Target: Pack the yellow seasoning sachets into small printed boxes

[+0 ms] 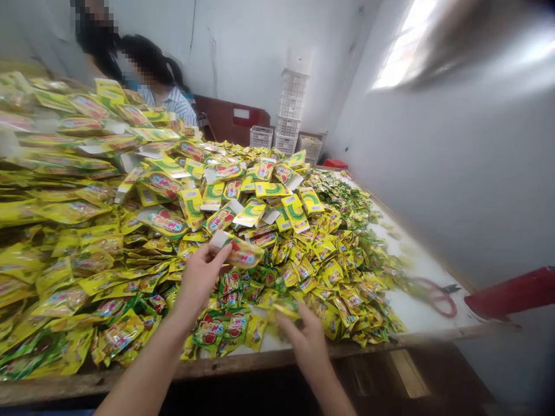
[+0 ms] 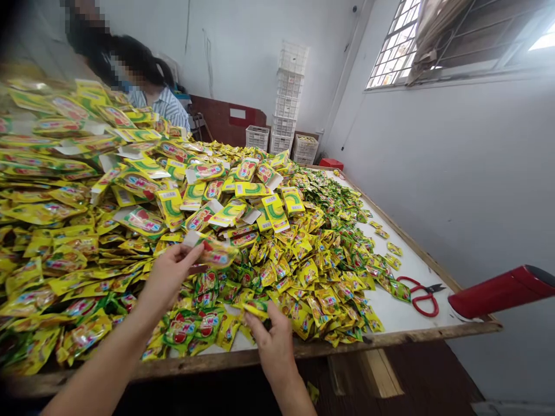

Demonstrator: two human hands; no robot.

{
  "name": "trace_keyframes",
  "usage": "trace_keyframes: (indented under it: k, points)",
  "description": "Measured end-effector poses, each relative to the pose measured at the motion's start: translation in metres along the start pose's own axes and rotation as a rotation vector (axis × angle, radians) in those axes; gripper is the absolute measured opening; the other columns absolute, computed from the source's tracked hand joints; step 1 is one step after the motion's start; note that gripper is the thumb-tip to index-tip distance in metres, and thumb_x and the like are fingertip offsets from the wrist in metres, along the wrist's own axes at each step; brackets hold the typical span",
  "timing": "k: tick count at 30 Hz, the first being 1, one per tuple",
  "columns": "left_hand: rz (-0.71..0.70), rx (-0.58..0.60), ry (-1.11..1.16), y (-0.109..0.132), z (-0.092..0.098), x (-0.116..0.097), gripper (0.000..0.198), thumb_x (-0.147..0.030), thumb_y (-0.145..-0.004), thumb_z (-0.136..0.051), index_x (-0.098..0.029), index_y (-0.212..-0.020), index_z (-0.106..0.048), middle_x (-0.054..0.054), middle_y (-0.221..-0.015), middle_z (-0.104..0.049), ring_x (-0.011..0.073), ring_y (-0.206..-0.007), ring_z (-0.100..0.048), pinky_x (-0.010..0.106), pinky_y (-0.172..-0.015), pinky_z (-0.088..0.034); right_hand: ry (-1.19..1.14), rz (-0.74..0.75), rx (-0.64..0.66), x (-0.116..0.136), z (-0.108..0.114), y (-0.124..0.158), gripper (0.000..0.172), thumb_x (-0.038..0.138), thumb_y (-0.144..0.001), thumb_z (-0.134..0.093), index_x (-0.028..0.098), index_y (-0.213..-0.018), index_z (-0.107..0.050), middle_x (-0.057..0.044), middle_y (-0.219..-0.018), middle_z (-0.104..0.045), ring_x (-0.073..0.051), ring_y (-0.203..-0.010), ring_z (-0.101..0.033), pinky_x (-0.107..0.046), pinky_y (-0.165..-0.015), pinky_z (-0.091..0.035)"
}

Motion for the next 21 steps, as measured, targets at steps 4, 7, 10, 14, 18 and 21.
trace_keyframes:
  k: [4, 7, 10, 14, 18, 21]
  points:
    - [-0.262, 0.283, -0.536, 0.039, 0.026, -0.004, 0.018, -0.036, -0.076, -0.072, -0.021, -0.075, -0.061, -0.004, -0.064, -0.06, 0.0146, -0.059, -0.054, 0.023, -0.055, -0.04, -0.056, 0.103, -0.02, 0.034, 0.0, -0.016, 0.017, 0.033, -0.086, -0.066, 0.022, -0.098, -0.072, -0.004, -0.093, -0.071, -0.022, -0.088, -0.063, -0.029, -0.079, -0.049]
    - [-0.326, 0.533, -0.597, 0.072, 0.026, 0.011, 0.005, -0.028, -0.084, -0.062, -0.023, -0.086, -0.061, -0.002, -0.078, -0.066, 0.0179, -0.071, -0.06, 0.025, -0.065, -0.045, 0.033, 0.3, 0.101, 0.055, -0.019, -0.027, 0.012, 0.025, -0.086, -0.065, 0.022, -0.096, -0.072, -0.003, -0.094, -0.067, -0.019, -0.089, -0.062, -0.028, -0.081, -0.048]
    - [-0.314, 0.509, -0.522, 0.091, 0.022, 0.03, 0.007, -0.025, -0.087, -0.057, -0.025, -0.094, -0.057, -0.001, -0.085, -0.066, 0.0184, -0.078, -0.062, 0.025, -0.07, -0.047, 0.27, 0.428, 0.218, 0.059, -0.037, -0.03, 0.018, 0.013, -0.086, -0.061, 0.023, -0.098, -0.071, -0.003, -0.091, -0.062, -0.017, -0.087, -0.059, -0.027, -0.079, -0.047]
    - [-0.262, 0.459, -0.41, 0.106, 0.02, 0.045, 0.004, -0.028, -0.09, -0.055, -0.026, -0.094, -0.055, -0.001, -0.086, -0.066, 0.0177, -0.078, -0.065, 0.025, -0.071, -0.049, 0.68, 0.489, 0.319, 0.062, -0.039, -0.024, 0.02, 0.005, -0.083, -0.058, 0.021, -0.087, -0.069, -0.003, -0.088, -0.054, -0.016, -0.081, -0.053, -0.026, -0.07, -0.044]
    - [-0.204, 0.337, -0.27, 0.112, 0.015, 0.047, 0.03, -0.032, -0.082, -0.067, -0.028, -0.109, -0.055, 0.0, -0.092, -0.068, 0.0201, -0.084, -0.066, 0.028, -0.077, -0.05, 0.93, 0.584, 0.483, 0.085, -0.034, -0.016, 0.011, 0.008, -0.077, -0.065, 0.019, -0.081, -0.065, -0.004, -0.088, -0.054, -0.019, -0.082, -0.05, -0.029, -0.073, -0.043]
    - [-0.105, 0.319, -0.176, 0.112, 0.01, 0.048, 0.039, -0.036, -0.08, -0.069, -0.025, -0.116, -0.057, 0.001, -0.088, -0.07, 0.0206, -0.08, -0.066, 0.028, -0.073, -0.051, 0.888, 0.578, 0.552, 0.099, -0.031, -0.018, 0.021, 0.01, -0.077, -0.068, 0.019, -0.096, -0.063, -0.006, -0.095, -0.058, -0.02, -0.088, -0.053, -0.03, -0.078, -0.043]
Point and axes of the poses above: each hand's wrist, its own y-axis away from the middle knuckle, its own z-axis out of the back of the hand, x = y × z, the point moved 2 cm from there along -y, towards the middle knuckle
